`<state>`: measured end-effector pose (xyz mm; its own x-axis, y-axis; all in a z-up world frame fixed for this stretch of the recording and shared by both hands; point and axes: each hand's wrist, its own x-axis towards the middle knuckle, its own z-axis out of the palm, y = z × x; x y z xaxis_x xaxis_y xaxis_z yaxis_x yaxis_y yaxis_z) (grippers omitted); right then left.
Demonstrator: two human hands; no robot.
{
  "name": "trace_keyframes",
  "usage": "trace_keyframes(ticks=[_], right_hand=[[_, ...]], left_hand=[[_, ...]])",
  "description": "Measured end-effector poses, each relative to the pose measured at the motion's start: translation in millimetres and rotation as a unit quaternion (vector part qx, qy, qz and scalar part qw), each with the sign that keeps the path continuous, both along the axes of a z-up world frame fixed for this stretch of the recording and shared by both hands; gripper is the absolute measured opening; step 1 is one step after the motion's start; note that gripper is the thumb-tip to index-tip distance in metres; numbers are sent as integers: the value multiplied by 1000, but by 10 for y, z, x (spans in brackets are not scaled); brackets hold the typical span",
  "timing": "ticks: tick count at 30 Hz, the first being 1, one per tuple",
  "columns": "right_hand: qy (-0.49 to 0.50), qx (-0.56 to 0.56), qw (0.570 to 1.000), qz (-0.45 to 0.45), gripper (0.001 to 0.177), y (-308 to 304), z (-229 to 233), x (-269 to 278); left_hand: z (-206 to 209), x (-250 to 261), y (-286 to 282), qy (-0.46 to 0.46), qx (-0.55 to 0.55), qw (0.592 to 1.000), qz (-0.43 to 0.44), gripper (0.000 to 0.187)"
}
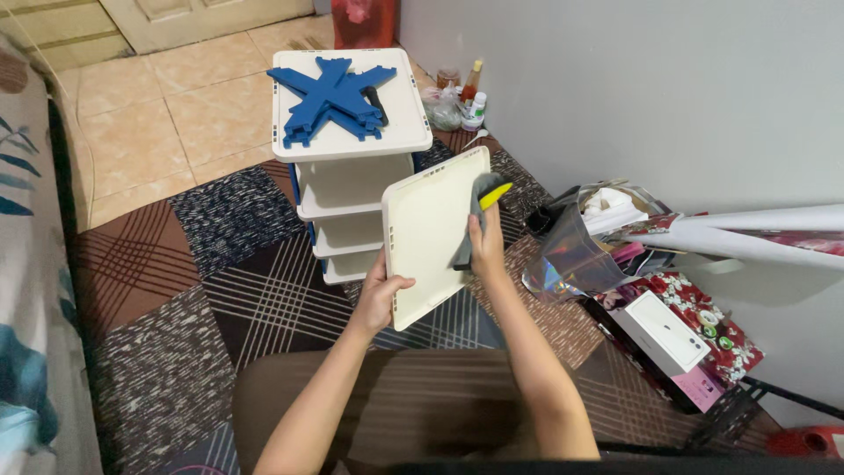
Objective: The person wipes blue plastic connectors and white shelves with a cloth, then uses a screwdriver to attach the connectors to the shelves, assembling a small plastic shelving unit.
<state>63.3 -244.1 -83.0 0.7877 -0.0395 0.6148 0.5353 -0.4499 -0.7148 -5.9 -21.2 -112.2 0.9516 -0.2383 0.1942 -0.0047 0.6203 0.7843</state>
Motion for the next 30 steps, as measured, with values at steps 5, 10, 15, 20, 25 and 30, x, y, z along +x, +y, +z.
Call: trace_keyframes(ticks=[5,10,15,20,25,30], right_hand=[[-87,-40,995,21,73,577,-361,-482],[-96,78,990,62,65,555,-502,-326],[51,407,908,92,57,134,-679,269],[289,525,800,-1,49,-23,-1138,100],[379,573,725,44,44,-641,-1053,-239],[297,476,819,123,40,-1448,-873,-288]], left_hand=[[-45,129,-364,-76,42,994,69,57],[-134,47,-628,-121,226,963,84,65],[51,-170,-692,-197,304,921,144,51],[249,-58,-891,-269,403,867,115,56],[6,219,-876,-397,509,758,94,76],[-532,233,-679,-419,596,685,36,84]])
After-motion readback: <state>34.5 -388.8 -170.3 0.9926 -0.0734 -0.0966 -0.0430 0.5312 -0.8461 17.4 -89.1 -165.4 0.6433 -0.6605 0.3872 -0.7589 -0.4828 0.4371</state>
